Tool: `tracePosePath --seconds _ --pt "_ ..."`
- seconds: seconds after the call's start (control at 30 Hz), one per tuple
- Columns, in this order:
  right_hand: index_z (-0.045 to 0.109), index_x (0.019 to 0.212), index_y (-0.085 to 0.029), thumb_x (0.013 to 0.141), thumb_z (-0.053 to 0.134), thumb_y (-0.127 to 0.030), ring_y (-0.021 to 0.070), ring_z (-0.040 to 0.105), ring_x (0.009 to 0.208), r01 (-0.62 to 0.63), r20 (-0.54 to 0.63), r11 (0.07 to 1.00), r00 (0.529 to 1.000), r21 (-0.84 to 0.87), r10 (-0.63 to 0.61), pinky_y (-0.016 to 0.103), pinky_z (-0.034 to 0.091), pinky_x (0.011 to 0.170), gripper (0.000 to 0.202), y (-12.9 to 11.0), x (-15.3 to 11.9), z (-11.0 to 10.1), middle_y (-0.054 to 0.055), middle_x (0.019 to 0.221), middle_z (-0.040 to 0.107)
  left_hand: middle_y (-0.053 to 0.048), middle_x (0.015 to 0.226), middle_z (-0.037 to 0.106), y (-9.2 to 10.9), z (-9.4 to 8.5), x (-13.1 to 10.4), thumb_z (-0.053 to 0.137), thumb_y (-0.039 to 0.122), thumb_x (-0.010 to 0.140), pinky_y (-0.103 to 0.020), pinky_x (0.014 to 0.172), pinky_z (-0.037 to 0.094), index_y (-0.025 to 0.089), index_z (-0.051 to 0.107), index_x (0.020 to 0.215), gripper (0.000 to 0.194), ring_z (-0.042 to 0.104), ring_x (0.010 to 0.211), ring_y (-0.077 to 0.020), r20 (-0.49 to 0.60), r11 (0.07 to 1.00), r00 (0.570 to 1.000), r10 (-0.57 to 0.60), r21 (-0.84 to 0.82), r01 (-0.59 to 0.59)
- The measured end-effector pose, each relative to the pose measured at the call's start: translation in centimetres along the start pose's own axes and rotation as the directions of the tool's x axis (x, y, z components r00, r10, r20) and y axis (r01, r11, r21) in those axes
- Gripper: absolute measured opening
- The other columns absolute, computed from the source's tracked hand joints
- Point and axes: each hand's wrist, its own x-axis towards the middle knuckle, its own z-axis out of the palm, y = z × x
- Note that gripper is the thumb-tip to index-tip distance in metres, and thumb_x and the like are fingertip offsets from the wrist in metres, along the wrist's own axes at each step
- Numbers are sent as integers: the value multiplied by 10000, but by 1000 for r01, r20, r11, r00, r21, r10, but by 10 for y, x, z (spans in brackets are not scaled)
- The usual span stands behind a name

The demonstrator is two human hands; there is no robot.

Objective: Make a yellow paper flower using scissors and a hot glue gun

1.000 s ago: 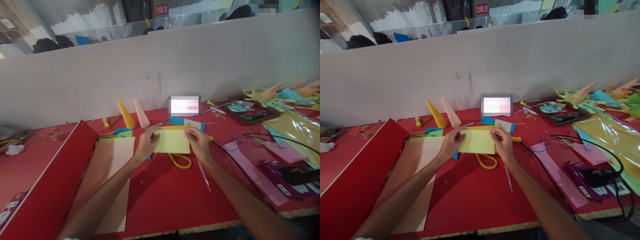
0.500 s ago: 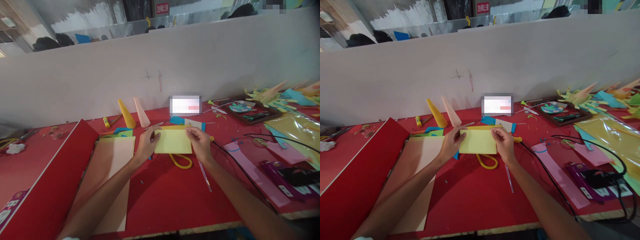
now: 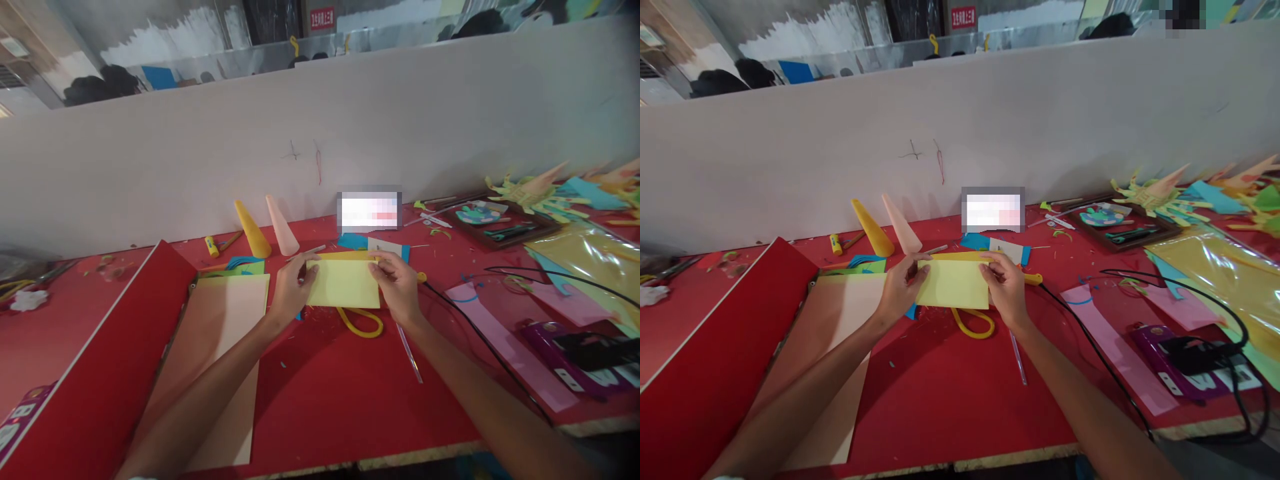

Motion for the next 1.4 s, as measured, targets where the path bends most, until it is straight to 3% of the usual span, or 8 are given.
tracePosePath --seconds 0.2,0.43,0.7,0.97,1.07,1.17,1.33,1.4 --pt "698 1030 -260 915 718 -533 195 593 600 3 5 1000 1000 13 -3 309 435 550 297 0 -1 0 -28 628 580 -45 949 737 -3 0 -1 565 281 994 -253 656 428 188 686 1115 195 553 704 -133 -7 1000 1000 11 4 -11" --pt "681 925 -243 904 720 -546 222 694 757 48 -25 998 999 -29 -48 314 508 630 306 1 1 0 46 864 745 -15 825 685 -4 2 -1 583 283 983 -256 654 429 195 688 1089 173 524 674 -133 -11 1000 1000 2 -11 -2" --pt "691 905 -244 929 701 -526 237 722 838 68 -48 998 997 -16 -68 351 560 736 282 -1 0 1 51 886 747 -41 916 737 -2 0 -1 591 277 978 -257 661 443 192 690 1072 161 570 715 -139 -12 1000 1000 4 -30 -4" --pt "678 884 -240 910 716 -558 240 715 788 40 -35 999 999 -8 -40 341 531 679 322 2 1 0 55 830 747 -68 1015 765 1 -1 0 573 285 991 -261 692 475 185 713 1105 207 617 755 -147 10 999 999 30 -18 -30" --pt "655 876 -238 889 730 -566 232 708 772 5 40 1000 999 -7 -4 333 524 669 337 5 2 0 53 819 740 -63 970 759 -4 -10 8 568 297 996 -269 720 485 178 723 1084 215 605 742 -145 49 998 997 63 19 -64" --pt "623 852 -235 866 740 -572 210 685 730 -48 186 998 981 -26 52 312 505 646 357 8 2 0 38 783 718 -44 866 735 -10 -28 19 589 313 987 -268 689 467 163 741 1083 234 558 678 -134 177 992 979 102 58 -114" --pt "674 1045 -219 890 705 -543 218 699 775 -112 493 990 859 -80 137 317 515 682 361 4 -2 3 52 835 745 -81 1021 779 -12 -48 27 615 315 988 -269 732 501 167 760 1088 230 659 815 -161 366 987 920 139 26 -160" --pt "698 977 -211 927 653 -545 218 691 805 -80 578 990 805 -115 132 312 499 685 341 1 -4 5 65 869 748 -81 1028 782 -7 -47 25 611 286 992 -269 744 513 180 767 1082 209 676 837 -167 419 981 892 171 8 -192"
